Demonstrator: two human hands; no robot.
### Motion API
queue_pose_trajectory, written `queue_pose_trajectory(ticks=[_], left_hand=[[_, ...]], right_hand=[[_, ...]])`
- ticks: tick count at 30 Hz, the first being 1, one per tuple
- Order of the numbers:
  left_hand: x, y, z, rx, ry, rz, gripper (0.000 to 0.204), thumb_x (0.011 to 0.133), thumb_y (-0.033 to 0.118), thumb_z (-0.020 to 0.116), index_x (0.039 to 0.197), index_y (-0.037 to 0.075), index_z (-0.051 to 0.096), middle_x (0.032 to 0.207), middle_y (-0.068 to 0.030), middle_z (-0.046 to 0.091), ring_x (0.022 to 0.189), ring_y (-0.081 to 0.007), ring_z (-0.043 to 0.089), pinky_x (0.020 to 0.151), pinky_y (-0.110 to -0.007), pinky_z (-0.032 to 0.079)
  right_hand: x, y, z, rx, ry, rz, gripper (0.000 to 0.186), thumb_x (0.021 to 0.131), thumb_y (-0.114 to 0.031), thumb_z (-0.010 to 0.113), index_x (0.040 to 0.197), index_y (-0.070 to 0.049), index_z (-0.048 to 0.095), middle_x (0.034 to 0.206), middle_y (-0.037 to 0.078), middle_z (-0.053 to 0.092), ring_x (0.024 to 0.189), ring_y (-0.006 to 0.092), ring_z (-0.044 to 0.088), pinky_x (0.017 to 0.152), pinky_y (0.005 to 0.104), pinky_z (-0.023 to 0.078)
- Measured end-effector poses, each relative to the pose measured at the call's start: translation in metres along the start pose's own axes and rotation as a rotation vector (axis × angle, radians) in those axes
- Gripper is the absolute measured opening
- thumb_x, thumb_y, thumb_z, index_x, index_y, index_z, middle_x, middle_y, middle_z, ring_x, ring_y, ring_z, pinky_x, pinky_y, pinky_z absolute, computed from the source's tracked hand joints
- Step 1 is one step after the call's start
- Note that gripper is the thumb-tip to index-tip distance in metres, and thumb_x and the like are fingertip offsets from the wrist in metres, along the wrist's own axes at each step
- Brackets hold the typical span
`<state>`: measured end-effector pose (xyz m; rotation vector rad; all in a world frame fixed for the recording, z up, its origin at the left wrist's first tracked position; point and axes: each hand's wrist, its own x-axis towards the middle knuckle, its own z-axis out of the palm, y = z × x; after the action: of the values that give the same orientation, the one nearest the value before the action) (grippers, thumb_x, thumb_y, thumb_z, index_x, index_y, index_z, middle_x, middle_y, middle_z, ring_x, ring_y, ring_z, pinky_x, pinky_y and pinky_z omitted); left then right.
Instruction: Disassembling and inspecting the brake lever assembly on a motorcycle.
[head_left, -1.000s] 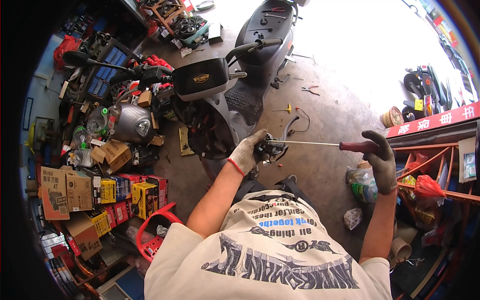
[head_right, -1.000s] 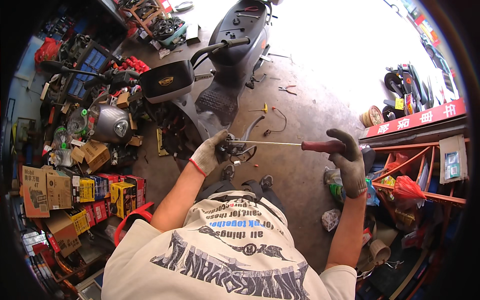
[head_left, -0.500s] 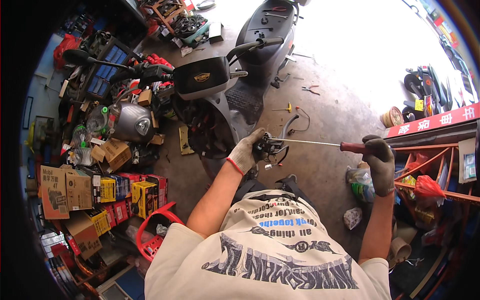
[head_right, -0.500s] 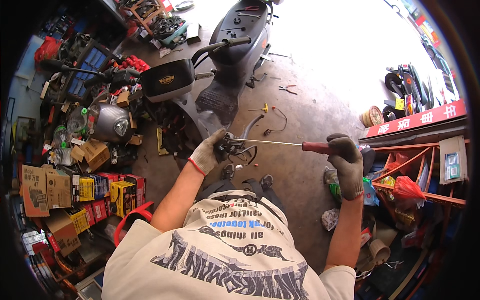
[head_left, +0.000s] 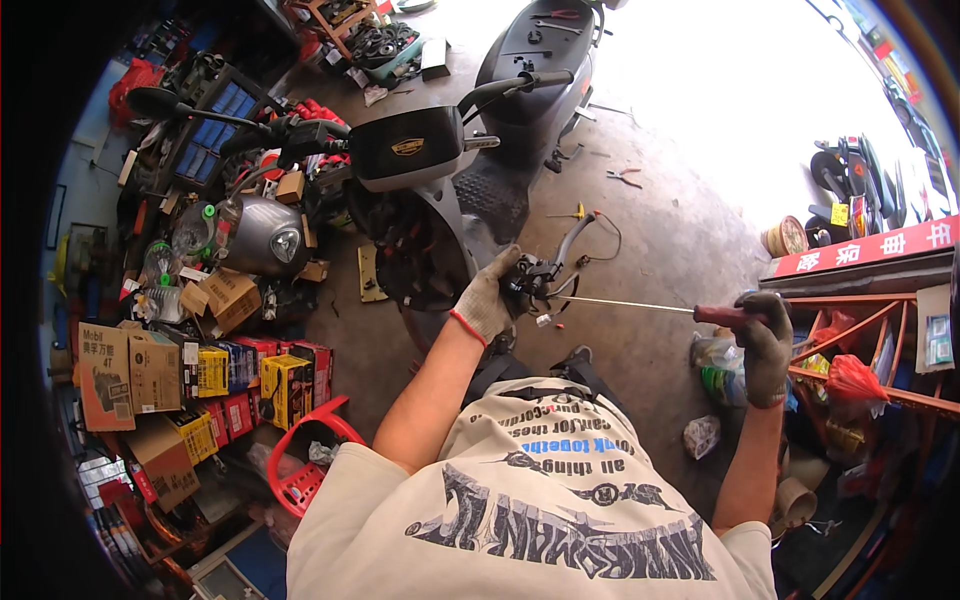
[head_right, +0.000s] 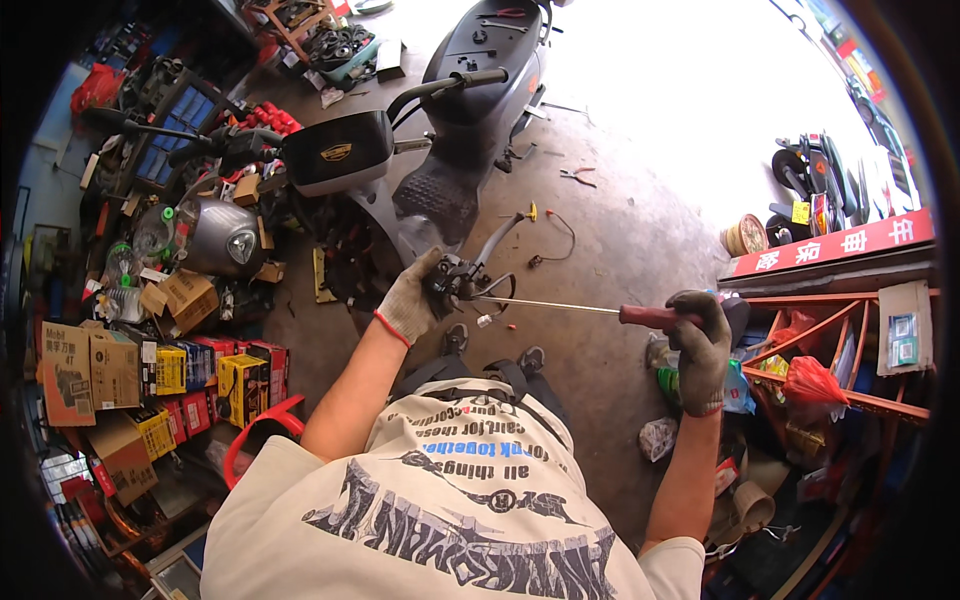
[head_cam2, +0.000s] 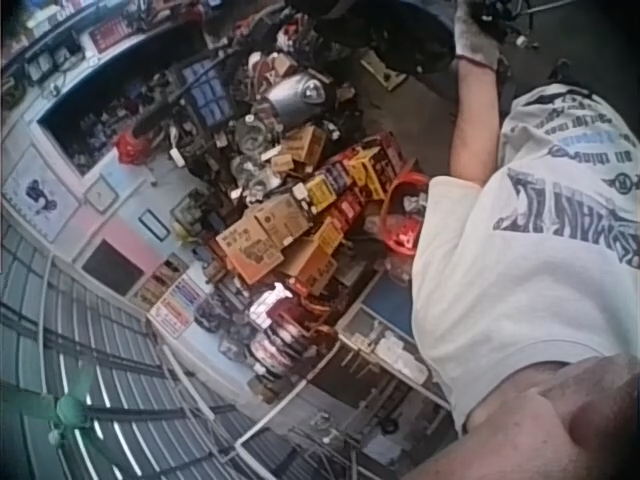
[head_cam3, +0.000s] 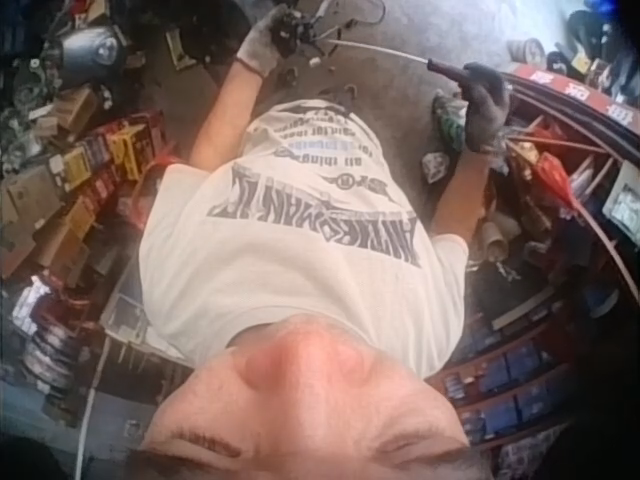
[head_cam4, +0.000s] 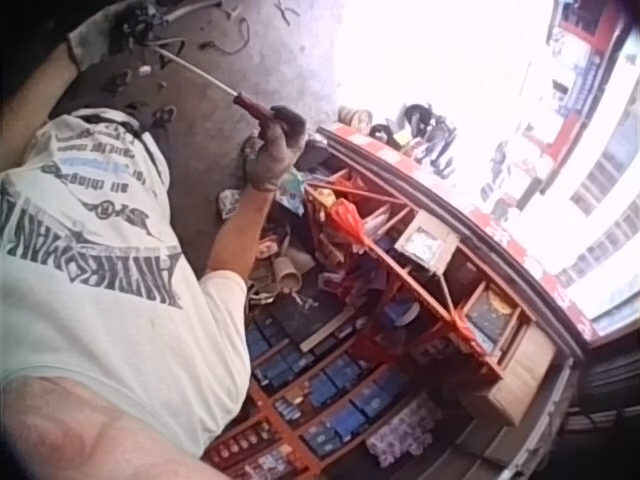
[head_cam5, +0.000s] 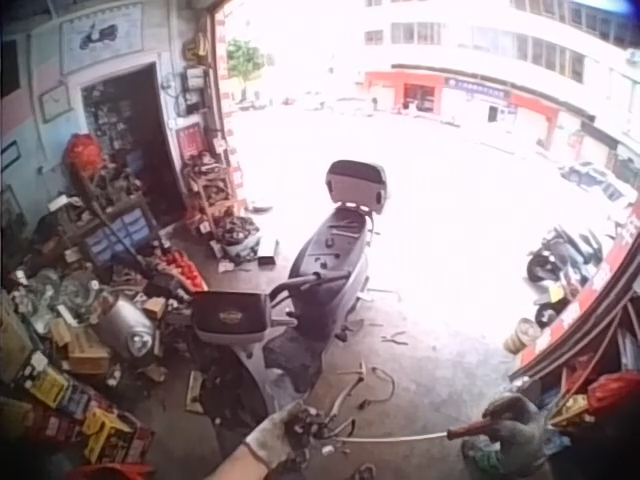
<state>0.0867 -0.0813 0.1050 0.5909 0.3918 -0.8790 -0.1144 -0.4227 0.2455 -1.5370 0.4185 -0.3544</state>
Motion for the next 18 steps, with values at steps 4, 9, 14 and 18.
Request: queue_pose_trajectory(ticks=[4,9,14,18], left_hand=[[-0.004,0.003,0.009,0.013,-0.027,-0.051,0.017,0.103,0.026,0.060,0.103,0.009,0.061,0.090,-0.0072,0.071,0.080,-0.0243,0.074,0.069,-0.044,0.064],[-0.001,0.003,0.005,-0.013,-0.028,-0.055,0.016,0.102,0.026,0.062,0.105,0.010,0.061,0.091,-0.0067,0.071,0.081,-0.0244,0.074,0.070,-0.045,0.064],[-0.002,-0.001,0.011,0.034,-0.022,-0.006,0.031,0.095,0.035,0.071,0.101,0.004,0.068,0.095,-0.0149,0.076,0.078,-0.0262,0.076,0.052,-0.029,0.062],[-0.003,0.001,0.014,0.031,-0.062,-0.030,0.030,0.094,0.034,0.071,0.100,0.005,0.068,0.095,-0.0133,0.076,0.077,-0.0251,0.076,0.053,-0.026,0.061]], right_hand=[[0.000,0.001,0.013,-0.026,0.010,0.006,0.027,0.082,-0.007,0.060,0.107,-0.001,0.064,0.102,0.006,0.062,0.078,0.0106,0.054,0.069,0.0253,0.044],[0.001,0.001,0.015,-0.039,0.024,0.012,0.027,0.081,-0.006,0.059,0.107,0.000,0.063,0.102,0.006,0.062,0.079,0.0109,0.054,0.070,0.0254,0.045],[0.003,0.000,0.016,-0.040,0.021,0.022,0.027,0.081,-0.006,0.059,0.107,0.000,0.063,0.101,0.006,0.062,0.080,0.0109,0.055,0.071,0.0253,0.045],[0.005,-0.002,0.017,-0.074,0.013,0.022,0.026,0.082,-0.006,0.058,0.106,0.000,0.064,0.101,0.006,0.061,0.080,0.0108,0.055,0.071,0.0250,0.045]])
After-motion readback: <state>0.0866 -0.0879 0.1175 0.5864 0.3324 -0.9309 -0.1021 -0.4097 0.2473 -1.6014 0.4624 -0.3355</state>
